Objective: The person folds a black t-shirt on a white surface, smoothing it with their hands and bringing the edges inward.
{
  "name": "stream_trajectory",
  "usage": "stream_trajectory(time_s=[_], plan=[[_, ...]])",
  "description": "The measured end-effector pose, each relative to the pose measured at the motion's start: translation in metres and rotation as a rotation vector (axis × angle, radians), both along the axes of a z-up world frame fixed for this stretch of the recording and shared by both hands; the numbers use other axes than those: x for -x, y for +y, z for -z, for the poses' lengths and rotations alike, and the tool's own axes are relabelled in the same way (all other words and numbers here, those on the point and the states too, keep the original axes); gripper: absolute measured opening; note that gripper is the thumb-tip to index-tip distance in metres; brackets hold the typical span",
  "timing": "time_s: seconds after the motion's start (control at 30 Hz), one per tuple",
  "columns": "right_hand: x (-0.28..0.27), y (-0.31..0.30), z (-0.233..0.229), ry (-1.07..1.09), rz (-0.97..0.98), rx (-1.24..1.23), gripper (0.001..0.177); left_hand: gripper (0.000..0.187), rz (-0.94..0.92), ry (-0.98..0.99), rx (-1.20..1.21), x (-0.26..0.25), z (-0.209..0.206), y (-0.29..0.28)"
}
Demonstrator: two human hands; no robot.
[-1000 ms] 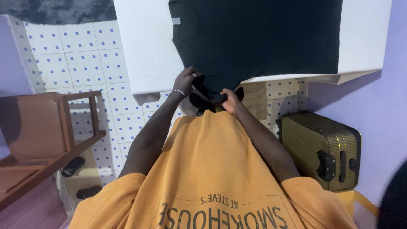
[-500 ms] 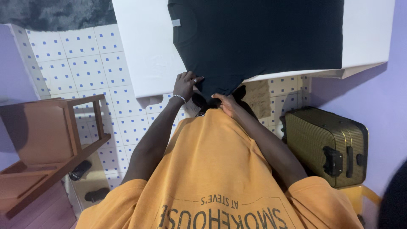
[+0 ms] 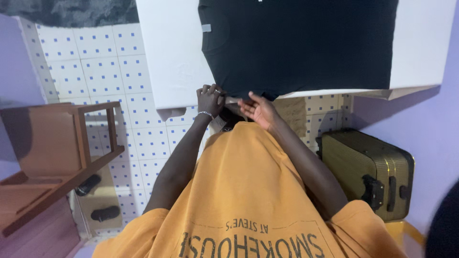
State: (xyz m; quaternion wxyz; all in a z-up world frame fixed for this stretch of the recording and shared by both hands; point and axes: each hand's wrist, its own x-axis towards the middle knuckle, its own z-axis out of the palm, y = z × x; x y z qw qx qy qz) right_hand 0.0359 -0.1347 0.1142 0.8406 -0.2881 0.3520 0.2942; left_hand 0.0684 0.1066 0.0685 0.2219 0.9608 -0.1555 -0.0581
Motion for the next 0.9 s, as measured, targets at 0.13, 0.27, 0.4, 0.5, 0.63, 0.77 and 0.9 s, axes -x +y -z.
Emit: stream_trajectory(time_s=[0.13, 0.27, 0.4, 0.5, 0.63, 0.77, 0.9], plan=[[-0.034, -0.003, 0.02, -0.014, 0.023, -0.005, 0.032, 0.017, -0.11, 0.036, 0.028, 0.0, -0.004, -0.01], [-0.073, -0.004, 0.036, -0.002, 0.073, -0.016, 0.028, 0.02, -0.221, 0.081, -0.055, -0.007, -0.005, -0.022], [-0.109, 0.0, 0.038, -0.044, 0.033, 0.072, 0.04, 0.021, -0.323, 0.108, -0.06, -0.016, -0.006, -0.031], [-0.124, -0.007, 0.025, -0.172, -0.131, 0.303, 0.044, 0.024, -0.37, 0.131, -0.072, -0.023, -0.007, -0.037], [-0.119, -0.035, 0.019, -0.262, -0.348, 0.862, 0.037, 0.023, -0.408, 0.136, -0.073, -0.021, -0.013, -0.038], [-0.098, -0.086, 0.042, -0.499, -0.61, 1.362, 0.026, 0.018, -0.466, 0.186, -0.082, -0.021, -0.017, -0.042], [-0.087, -0.106, 0.042, -0.672, -0.663, 1.368, 0.02, 0.018, -0.471, 0.141, -0.068, -0.023, -0.016, -0.044]])
